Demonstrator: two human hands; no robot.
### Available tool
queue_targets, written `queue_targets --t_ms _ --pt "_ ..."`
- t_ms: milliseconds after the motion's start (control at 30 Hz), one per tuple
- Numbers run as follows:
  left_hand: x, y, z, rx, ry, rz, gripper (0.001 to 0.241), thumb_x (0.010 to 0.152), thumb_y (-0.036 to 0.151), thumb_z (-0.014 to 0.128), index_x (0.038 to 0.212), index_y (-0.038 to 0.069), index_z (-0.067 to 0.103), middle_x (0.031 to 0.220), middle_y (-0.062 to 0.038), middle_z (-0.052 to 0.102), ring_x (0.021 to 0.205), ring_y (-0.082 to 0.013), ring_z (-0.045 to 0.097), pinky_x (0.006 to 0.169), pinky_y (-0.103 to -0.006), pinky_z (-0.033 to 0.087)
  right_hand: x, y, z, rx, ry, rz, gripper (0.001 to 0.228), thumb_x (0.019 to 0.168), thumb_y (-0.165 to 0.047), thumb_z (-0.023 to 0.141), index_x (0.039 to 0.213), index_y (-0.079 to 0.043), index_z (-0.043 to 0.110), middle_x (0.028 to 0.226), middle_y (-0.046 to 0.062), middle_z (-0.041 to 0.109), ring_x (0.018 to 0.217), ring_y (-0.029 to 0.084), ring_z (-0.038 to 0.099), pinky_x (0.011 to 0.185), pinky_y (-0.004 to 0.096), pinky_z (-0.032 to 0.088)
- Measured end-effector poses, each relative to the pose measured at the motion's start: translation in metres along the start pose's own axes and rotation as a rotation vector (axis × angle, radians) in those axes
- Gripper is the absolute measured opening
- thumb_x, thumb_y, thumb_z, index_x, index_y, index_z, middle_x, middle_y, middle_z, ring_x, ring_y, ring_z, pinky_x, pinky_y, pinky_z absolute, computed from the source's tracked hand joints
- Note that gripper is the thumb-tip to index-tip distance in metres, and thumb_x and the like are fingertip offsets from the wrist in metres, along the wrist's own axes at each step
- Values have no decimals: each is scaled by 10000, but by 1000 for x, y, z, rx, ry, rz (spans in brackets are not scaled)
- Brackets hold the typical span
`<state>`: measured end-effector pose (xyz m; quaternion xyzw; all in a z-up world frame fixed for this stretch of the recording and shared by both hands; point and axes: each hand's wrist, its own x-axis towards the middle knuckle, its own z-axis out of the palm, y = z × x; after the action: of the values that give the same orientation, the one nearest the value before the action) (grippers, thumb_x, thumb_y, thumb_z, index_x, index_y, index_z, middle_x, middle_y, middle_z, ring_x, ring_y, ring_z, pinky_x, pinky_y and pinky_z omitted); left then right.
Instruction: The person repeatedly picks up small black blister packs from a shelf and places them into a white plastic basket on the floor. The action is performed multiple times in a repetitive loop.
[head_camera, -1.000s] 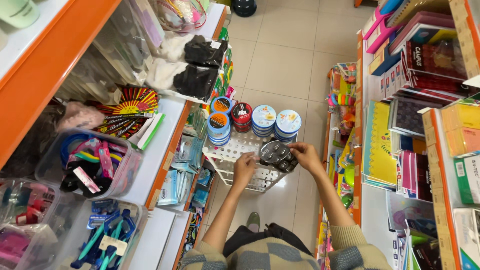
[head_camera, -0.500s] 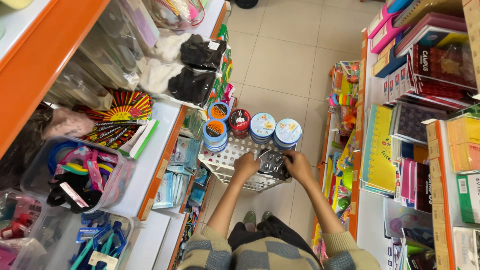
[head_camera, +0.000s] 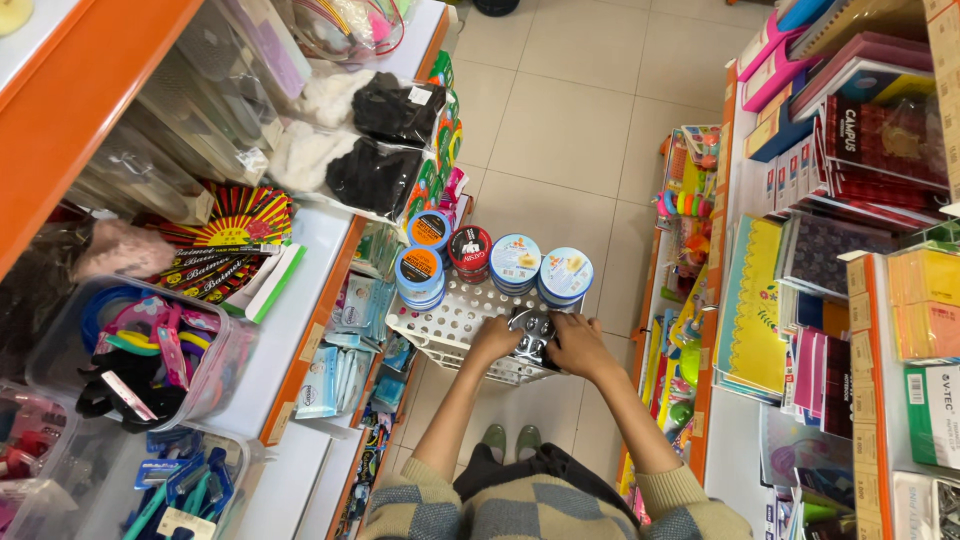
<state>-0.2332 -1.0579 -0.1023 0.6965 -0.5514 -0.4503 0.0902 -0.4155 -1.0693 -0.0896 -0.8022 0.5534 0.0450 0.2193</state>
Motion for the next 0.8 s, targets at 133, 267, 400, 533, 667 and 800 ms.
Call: queue_targets --t_ms 133,267,400,533,667,800 --pt "-1 3 1 -106 16 -41 544 819 336 543 1120 -114 594 1141 -361 582 1168 -500 539 973 -559 433 4 -1 1 -20 -29 -15 592 824 -336 545 1378 -142 469 1295 124 601 1266 274 504 1027 437 274" --pt "-13 14 -11 -100 11 -93 576 780 373 559 1100 -102 617 1109 -323 624 1149 -454 573 950 -533 460 10 0 2 -37 -54 -20 604 800 -384 575 1339 -115 519 1261 127 612 1217 278 551 996 404 299" --pt "-31 28 -23 -119 -12 -122 594 773 411 565 1075 -94 648 1104 -312 639 1145 -439 580 944 -524 467 11 2 8 -30 -49 -4 599 792 -380 592 1319 -98 546 1237 134 628 1197 279 572 985 398 303" --pt "-26 28 -19 -194 -5 -161 673 738 436 601 1138 -106 621 1165 -324 607 1183 -435 553 971 -511 452 3 -4 -2 55 -40 -27 597 797 -324 587 1342 -87 530 1236 150 634 1195 304 577 1010 435 276" --pt "-38 41 -30 -249 -49 -211 948 681 557 661 1313 -115 439 1325 -331 501 1288 -423 461 1063 -516 370 3 -4 -2 169 -40 -52 611 808 -305 570 1386 -131 476 1276 146 609 1252 321 529 1045 490 226" --pt "-40 37 -31 -326 -94 -163 1022 742 515 674 1394 -149 254 1365 -395 413 1315 -469 401 1085 -551 337 4 0 -5 199 -45 -57 629 802 -305 571 1400 -146 457 1308 153 586 1281 322 499 1047 488 238"
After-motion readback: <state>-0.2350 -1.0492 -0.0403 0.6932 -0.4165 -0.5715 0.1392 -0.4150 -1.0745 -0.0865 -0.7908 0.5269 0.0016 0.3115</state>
